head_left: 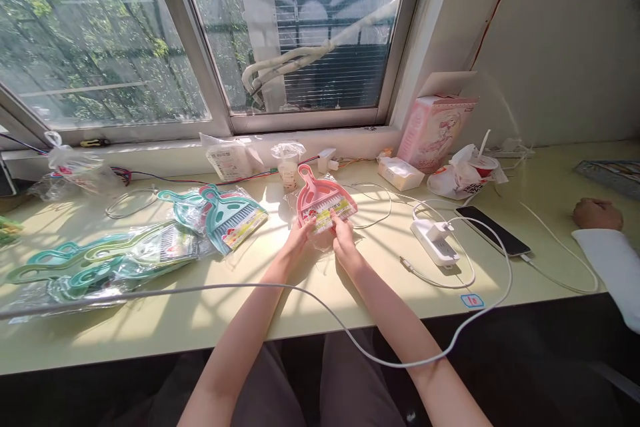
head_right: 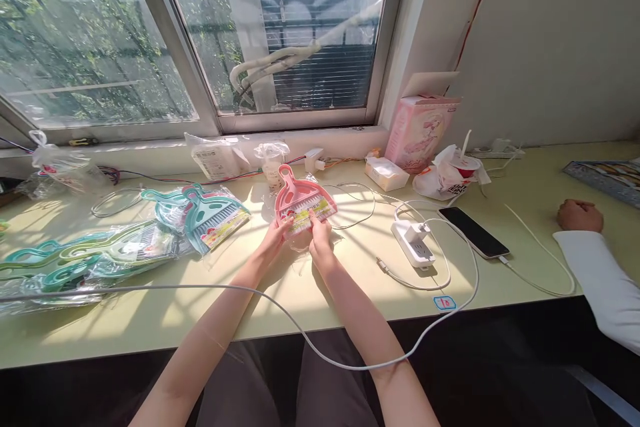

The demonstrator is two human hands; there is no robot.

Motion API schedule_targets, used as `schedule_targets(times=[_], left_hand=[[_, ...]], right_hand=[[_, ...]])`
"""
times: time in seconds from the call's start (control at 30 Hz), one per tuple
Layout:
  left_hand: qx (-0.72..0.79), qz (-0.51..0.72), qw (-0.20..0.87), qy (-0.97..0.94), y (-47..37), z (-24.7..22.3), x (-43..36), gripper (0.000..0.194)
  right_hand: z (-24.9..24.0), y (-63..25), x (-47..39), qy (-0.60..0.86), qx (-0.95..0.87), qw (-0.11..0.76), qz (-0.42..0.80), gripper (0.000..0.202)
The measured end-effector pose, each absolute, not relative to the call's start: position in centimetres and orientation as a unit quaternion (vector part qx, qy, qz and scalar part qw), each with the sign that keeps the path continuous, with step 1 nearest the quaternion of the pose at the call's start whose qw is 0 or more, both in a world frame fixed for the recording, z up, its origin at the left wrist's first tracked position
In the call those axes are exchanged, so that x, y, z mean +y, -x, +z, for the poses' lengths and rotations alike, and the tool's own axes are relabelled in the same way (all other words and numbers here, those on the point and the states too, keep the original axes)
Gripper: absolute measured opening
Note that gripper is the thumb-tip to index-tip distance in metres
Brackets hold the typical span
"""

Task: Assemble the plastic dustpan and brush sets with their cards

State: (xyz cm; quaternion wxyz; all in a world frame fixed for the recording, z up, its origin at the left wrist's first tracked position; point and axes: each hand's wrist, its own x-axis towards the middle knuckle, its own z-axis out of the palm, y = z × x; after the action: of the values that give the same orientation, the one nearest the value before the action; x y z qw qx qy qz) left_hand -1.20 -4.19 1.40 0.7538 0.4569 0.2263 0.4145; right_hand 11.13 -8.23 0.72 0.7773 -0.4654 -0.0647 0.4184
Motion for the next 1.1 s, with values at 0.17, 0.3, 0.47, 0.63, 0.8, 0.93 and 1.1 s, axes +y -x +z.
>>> schedule_targets(times=[0.17,0.3,0.47,0.63,0.8,0.93,1.1], left_hand=[[0.248,0.442,0.738,-0.445,1.3,2.2,-4.4,0.065],[0.261,0.458,0.73,-0.436,1.7,2.4,-3.8,0.066],[0.274,0.483,0.71,-0.434,2.3,2.1,-2.5,0.066],[0.274,0.462,0.714,-0.45,2.4,1.8,-2.5,0.07],[0.274,0.438,0.726,-0.453,2.4,1.6,-2.8,0.069],[0.282,0.386,0.742,-0.47,2.9,2.1,-3.2,0.078],[0.232,0.373,0.75,-0.494,3.2,2.4,-4.1,0.073]], right_hand=[[0.7,-10.8,-8.4,0.482,-0.11,0.773,0.399,0.042],[0.8,-10.9,-8.7,0.458,-0.168,0.759,0.43,0.04],[1.8,-11.5,-8.8,0.448,-0.216,0.727,0.472,0.03],[2.3,-12.1,-9.0,0.447,-0.241,0.713,0.484,0.031],[2.1,-12.3,-8.9,0.455,-0.23,0.717,0.476,0.032],[2.2,-12.5,-9.0,0.471,-0.229,0.712,0.468,0.032],[2.1,-12.7,-9.1,0.478,-0.222,0.717,0.456,0.032]])
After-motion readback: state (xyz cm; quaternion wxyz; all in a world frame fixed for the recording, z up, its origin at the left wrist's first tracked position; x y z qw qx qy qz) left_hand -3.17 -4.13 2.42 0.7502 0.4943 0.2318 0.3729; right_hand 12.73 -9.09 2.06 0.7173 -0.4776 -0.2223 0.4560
